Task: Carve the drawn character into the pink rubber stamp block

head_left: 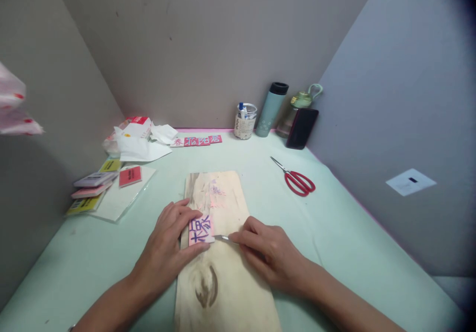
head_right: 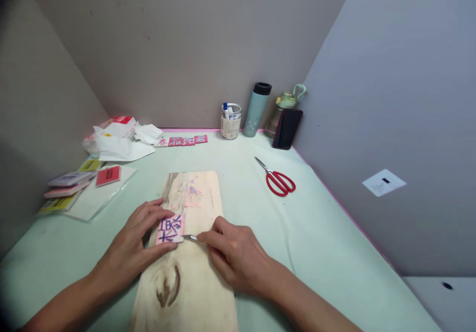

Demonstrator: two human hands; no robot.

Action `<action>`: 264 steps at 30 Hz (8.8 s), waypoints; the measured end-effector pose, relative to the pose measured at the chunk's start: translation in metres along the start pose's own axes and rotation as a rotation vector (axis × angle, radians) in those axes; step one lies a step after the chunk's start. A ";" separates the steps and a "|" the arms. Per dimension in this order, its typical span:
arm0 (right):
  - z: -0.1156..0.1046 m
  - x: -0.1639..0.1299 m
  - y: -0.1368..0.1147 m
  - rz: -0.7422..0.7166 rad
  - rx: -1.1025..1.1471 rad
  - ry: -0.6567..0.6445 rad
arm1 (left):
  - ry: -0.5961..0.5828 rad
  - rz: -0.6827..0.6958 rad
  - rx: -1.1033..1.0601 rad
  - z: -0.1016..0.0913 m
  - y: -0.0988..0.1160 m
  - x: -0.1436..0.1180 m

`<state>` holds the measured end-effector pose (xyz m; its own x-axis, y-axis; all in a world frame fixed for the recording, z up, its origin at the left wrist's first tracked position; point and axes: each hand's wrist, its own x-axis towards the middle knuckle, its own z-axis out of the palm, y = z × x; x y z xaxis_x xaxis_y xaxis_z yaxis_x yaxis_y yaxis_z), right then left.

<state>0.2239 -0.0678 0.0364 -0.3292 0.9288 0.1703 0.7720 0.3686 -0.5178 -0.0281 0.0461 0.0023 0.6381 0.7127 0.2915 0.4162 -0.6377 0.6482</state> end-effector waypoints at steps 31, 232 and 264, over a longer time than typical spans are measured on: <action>0.016 0.003 -0.002 -0.034 -0.043 0.156 | -0.002 -0.072 -0.090 0.004 0.001 0.000; 0.008 0.022 0.010 0.230 -0.212 0.258 | -0.012 0.195 0.026 0.019 0.037 -0.013; -0.015 0.001 0.003 -0.036 -0.085 -0.084 | -0.085 0.018 0.084 0.002 0.011 -0.003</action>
<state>0.2344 -0.0654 0.0476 -0.3993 0.9097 0.1145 0.8010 0.4069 -0.4393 -0.0238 0.0360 0.0072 0.6971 0.6759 0.2392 0.4550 -0.6748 0.5810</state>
